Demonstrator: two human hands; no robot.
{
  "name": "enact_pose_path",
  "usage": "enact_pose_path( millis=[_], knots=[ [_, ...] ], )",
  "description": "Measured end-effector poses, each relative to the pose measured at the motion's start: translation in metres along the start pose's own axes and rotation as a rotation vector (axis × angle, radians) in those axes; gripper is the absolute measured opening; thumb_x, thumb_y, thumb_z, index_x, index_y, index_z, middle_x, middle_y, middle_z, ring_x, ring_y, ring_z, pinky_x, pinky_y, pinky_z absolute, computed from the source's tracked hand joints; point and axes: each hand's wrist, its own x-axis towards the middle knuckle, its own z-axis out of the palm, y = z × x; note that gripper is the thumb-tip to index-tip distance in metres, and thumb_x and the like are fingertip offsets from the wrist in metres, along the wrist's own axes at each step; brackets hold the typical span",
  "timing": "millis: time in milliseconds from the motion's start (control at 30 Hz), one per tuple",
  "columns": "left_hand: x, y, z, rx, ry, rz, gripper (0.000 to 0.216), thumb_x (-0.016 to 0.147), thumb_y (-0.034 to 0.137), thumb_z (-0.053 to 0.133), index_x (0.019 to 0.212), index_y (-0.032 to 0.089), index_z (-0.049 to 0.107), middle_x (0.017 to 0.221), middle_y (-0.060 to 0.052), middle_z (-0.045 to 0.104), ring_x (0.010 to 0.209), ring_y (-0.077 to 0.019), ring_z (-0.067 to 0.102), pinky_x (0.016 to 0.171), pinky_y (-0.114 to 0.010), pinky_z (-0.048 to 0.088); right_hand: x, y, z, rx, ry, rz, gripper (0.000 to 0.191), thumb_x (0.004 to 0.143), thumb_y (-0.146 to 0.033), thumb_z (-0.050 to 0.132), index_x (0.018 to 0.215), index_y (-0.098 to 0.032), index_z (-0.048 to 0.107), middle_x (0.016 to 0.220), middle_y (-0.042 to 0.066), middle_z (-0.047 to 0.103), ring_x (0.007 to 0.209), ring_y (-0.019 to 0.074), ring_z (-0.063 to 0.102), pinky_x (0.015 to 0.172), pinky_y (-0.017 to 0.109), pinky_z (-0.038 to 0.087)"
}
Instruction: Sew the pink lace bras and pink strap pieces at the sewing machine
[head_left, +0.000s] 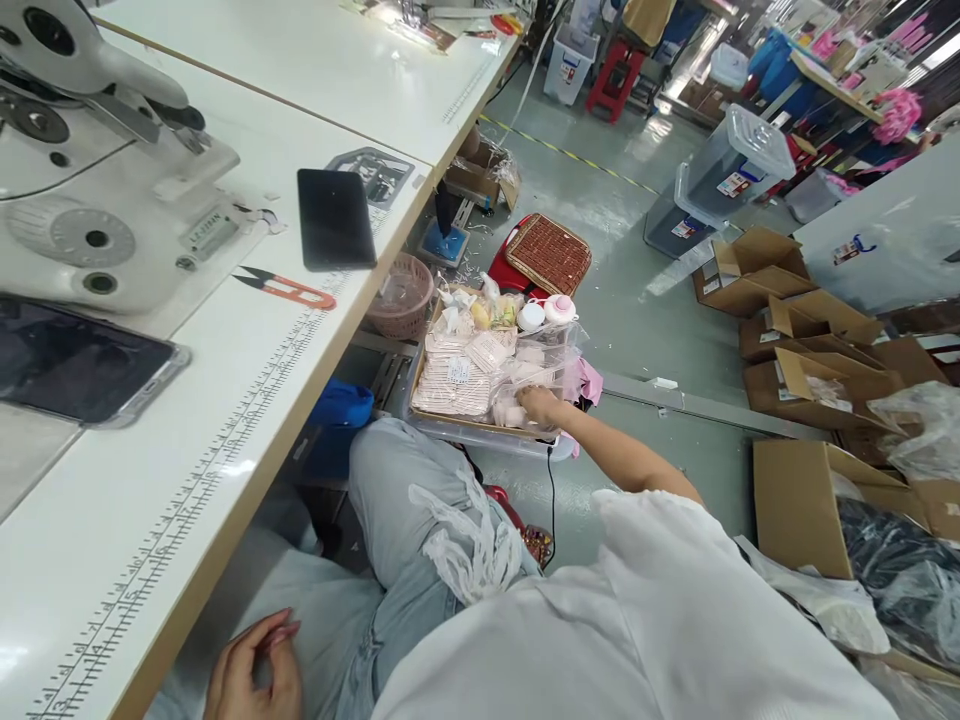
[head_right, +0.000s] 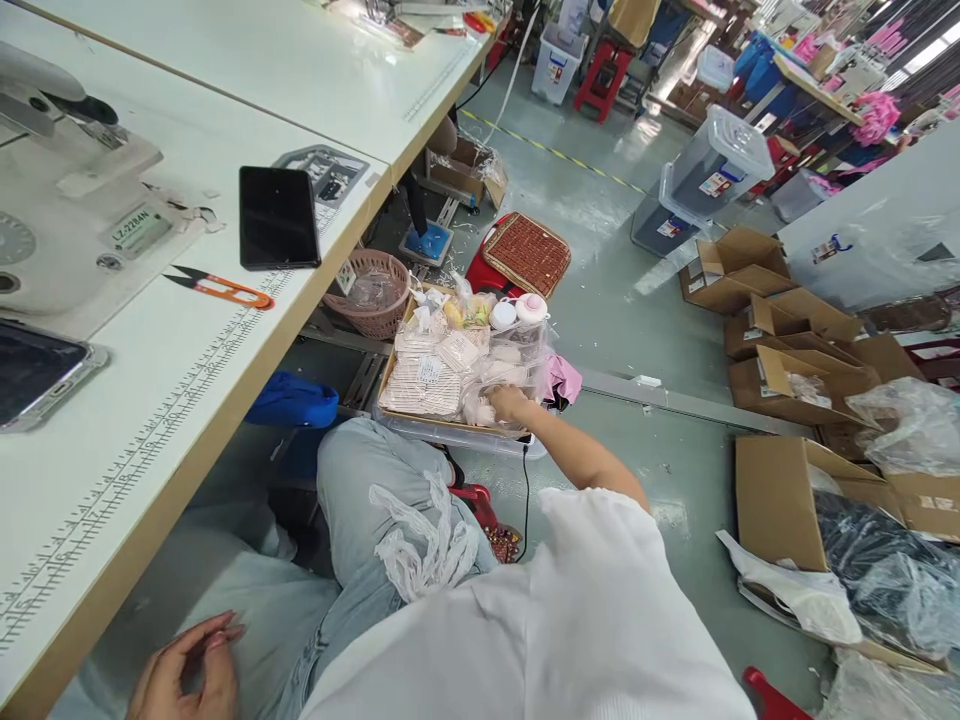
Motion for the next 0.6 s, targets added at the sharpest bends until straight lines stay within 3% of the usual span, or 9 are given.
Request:
enact_pose_path(
  millis=[167,233,300,333,367,433,533,600],
  knots=[
    [0.003,0.009,0.002,-0.114,-0.067,0.152,0.021,0.095,0.030,0.047,0.089,0.020,0.064,0.086,-0.004,0.070,0.078,-0.0179,0.067,0.073,-0.028,0.053,-0.037,0.006,-0.041,-0.084,0.007,0.018,0.026,0.093,-0.021,0.066,0.116,-0.009,0.066,0.116,0.017,0.070,0.108,0.0269,0.066,0.093,0.037,0.052],
    [0.011,0.027,0.005,-0.227,-0.142,0.187,0.021,0.095,0.030,0.048,0.089,0.021,0.065,0.087,-0.004,0.070,0.080,-0.0171,0.068,0.076,-0.027,0.053,-0.062,0.000,-0.058,-0.088,0.077,0.027,0.027,0.096,-0.017,0.058,0.120,-0.005,0.062,0.106,0.022,0.071,0.100,0.0283,0.069,0.083,0.033,0.051],
    [0.022,0.053,0.011,-0.375,-0.264,0.168,0.023,0.095,0.033,0.049,0.092,0.022,0.068,0.094,-0.004,0.072,0.087,-0.0171,0.070,0.079,-0.027,0.055,-0.091,-0.022,-0.066,-0.064,0.158,-0.029,0.029,0.102,-0.019,0.046,0.127,-0.006,0.055,0.100,0.020,0.072,0.092,0.0246,0.069,0.077,0.029,0.048],
    [0.028,0.068,0.015,-0.456,-0.342,0.133,0.024,0.095,0.036,0.050,0.098,0.022,0.069,0.100,-0.005,0.073,0.091,-0.0178,0.071,0.079,-0.027,0.055,-0.104,-0.038,-0.065,-0.035,0.184,-0.114,0.026,0.103,-0.022,0.046,0.125,-0.010,0.055,0.097,0.015,0.072,0.089,0.0211,0.068,0.076,0.027,0.046],
    [0.033,0.084,0.019,-0.544,-0.438,0.091,0.028,0.095,0.038,0.050,0.110,0.021,0.067,0.108,-0.007,0.073,0.095,-0.0186,0.072,0.080,-0.027,0.056,-0.116,-0.056,-0.061,0.036,0.182,-0.310,0.020,0.102,-0.021,0.050,0.117,-0.011,0.058,0.094,0.012,0.071,0.084,0.0193,0.066,0.073,0.026,0.045],
    [0.040,0.112,0.026,-0.696,-0.621,0.015,0.049,0.091,0.045,0.053,0.132,0.018,0.056,0.113,-0.011,0.074,0.094,-0.0205,0.073,0.080,-0.030,0.058,-0.133,-0.094,-0.048,0.151,0.073,-0.663,0.009,0.098,-0.019,0.057,0.105,-0.015,0.061,0.094,0.008,0.071,0.078,0.0164,0.063,0.067,0.024,0.042],
    [0.044,0.136,0.030,-0.708,-0.754,-0.074,0.047,0.088,0.053,0.053,0.115,0.016,0.064,0.076,-0.005,0.075,0.064,-0.0191,0.071,0.063,-0.027,0.055,-0.140,-0.122,-0.032,0.232,-0.032,-0.835,0.008,0.096,-0.023,0.063,0.101,-0.016,0.062,0.090,0.005,0.070,0.075,0.0150,0.062,0.064,0.023,0.042],
    [0.043,0.135,0.028,-0.684,-0.765,-0.121,0.044,0.088,0.058,0.050,0.093,0.018,0.068,0.057,-0.001,0.068,0.050,-0.0169,0.063,0.055,-0.026,0.050,-0.133,-0.111,-0.034,0.281,-0.002,-0.749,0.014,0.098,-0.029,0.061,0.097,-0.016,0.065,0.088,0.004,0.070,0.077,0.0145,0.063,0.069,0.024,0.046]
  ],
)
